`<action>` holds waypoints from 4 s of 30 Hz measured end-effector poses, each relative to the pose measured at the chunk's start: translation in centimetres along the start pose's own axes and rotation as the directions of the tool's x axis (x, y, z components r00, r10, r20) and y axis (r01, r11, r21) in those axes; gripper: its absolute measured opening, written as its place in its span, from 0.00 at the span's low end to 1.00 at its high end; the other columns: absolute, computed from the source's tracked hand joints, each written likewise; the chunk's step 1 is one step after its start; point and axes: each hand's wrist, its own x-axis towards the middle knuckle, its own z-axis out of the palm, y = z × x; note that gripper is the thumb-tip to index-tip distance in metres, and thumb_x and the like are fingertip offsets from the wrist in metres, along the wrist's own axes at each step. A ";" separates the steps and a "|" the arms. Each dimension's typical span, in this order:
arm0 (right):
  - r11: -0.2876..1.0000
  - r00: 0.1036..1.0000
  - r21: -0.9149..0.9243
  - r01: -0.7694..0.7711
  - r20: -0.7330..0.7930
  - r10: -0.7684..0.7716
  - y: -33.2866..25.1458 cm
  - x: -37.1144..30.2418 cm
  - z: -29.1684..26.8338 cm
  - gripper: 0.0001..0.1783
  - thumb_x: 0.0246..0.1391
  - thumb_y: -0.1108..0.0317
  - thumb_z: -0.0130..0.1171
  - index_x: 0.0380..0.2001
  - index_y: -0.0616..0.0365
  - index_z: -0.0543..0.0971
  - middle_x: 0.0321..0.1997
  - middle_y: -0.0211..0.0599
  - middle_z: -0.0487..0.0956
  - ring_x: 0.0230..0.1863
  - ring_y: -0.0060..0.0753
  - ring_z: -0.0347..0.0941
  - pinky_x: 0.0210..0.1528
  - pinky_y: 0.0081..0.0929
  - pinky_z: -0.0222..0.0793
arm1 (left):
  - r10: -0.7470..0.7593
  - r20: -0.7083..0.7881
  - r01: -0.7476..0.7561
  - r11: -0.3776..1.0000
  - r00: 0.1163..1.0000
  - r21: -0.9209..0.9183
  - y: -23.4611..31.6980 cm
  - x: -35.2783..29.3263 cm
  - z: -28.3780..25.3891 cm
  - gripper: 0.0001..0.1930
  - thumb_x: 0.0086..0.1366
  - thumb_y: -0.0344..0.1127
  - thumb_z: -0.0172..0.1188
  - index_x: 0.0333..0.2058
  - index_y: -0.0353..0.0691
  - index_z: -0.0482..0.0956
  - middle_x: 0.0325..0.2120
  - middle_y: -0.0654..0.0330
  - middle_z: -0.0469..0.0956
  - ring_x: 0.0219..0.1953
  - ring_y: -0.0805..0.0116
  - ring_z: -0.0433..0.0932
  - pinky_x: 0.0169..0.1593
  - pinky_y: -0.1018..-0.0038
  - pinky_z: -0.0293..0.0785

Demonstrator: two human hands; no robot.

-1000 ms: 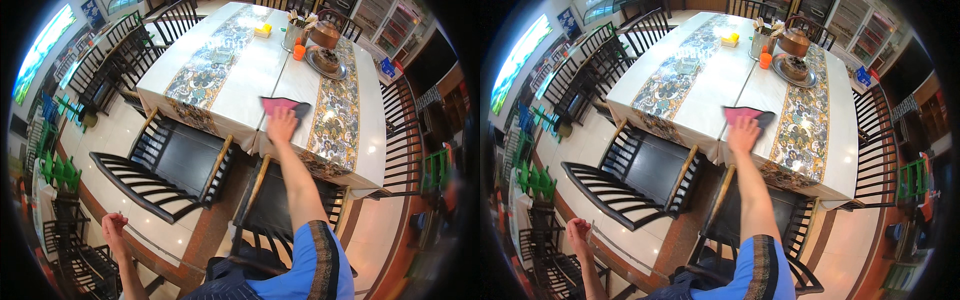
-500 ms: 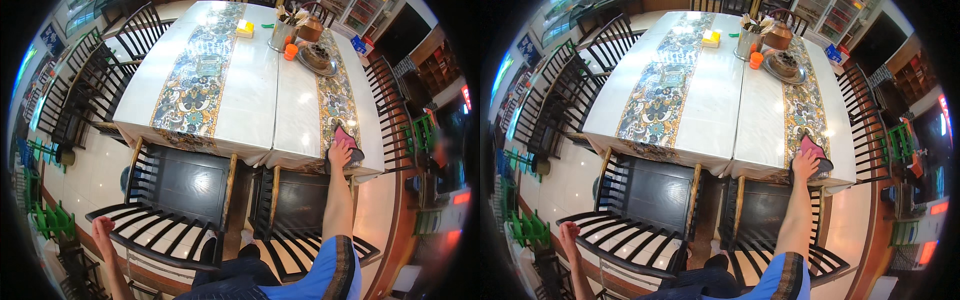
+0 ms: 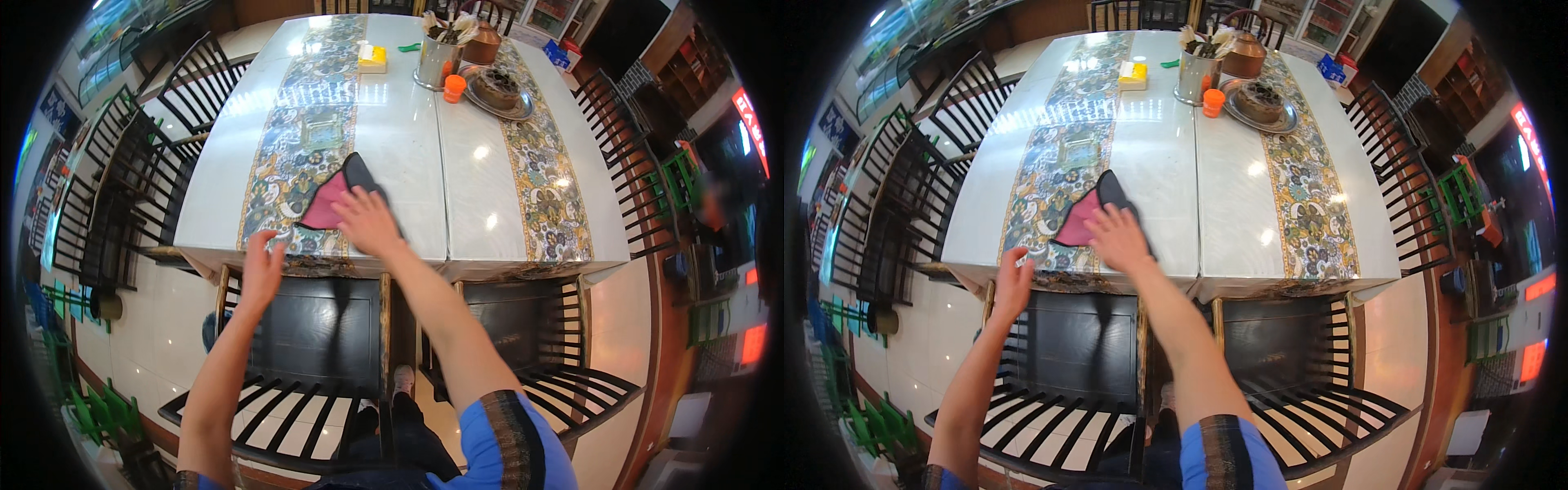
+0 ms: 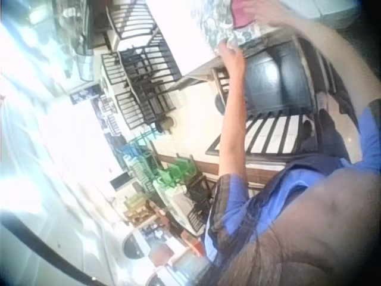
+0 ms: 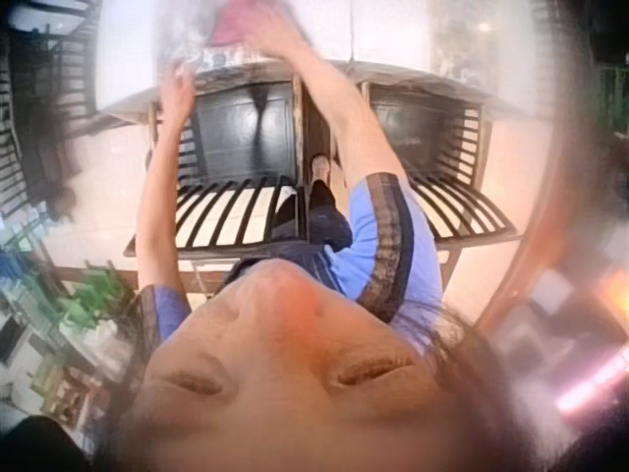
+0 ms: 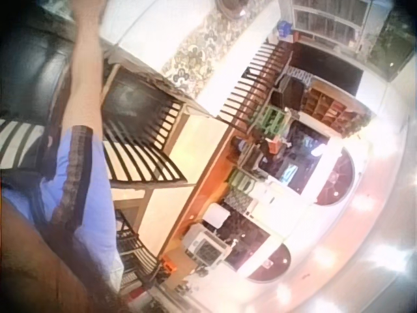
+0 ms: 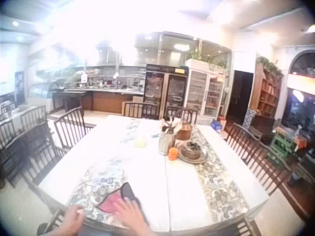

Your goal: The person wipes a dining table surface with a cloth, moving a teapot and other items to clean underneath them. The person also adjusts chairs around the table during the cleaning process.

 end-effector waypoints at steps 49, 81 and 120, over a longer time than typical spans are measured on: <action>0.542 0.644 -0.347 -0.765 -0.387 0.660 25.2 4.9 -3.4 0.32 0.62 0.42 0.47 0.59 0.55 0.70 0.66 0.51 0.68 0.67 0.62 0.60 0.63 0.63 0.57 | 0.193 -0.034 -0.108 0.679 0.981 0.726 -5.7 4.4 9.0 0.34 0.72 0.51 0.48 0.68 0.35 0.56 0.70 0.45 0.53 0.74 0.45 0.46 0.72 0.49 0.42; 0.828 0.855 -0.213 -0.518 -0.109 0.507 -16.9 6.8 6.2 0.34 0.66 0.44 0.42 0.69 0.48 0.64 0.75 0.43 0.58 0.76 0.55 0.46 0.74 0.56 0.41 | 0.219 0.389 -0.072 0.931 0.895 -0.357 -10.5 1.0 -9.0 0.32 0.76 0.54 0.41 0.63 0.29 0.65 0.65 0.39 0.62 0.69 0.45 0.57 0.71 0.62 0.52; 0.446 0.506 -0.243 -0.862 -0.336 0.795 -38.4 25.4 17.9 0.35 0.65 0.42 0.41 0.69 0.48 0.64 0.74 0.47 0.58 0.75 0.60 0.46 0.74 0.57 0.39 | -0.367 0.343 0.453 0.864 0.865 -0.218 -47.6 10.8 -65.7 0.13 0.74 0.36 0.52 0.50 0.36 0.77 0.31 0.65 0.79 0.39 0.76 0.79 0.48 0.76 0.75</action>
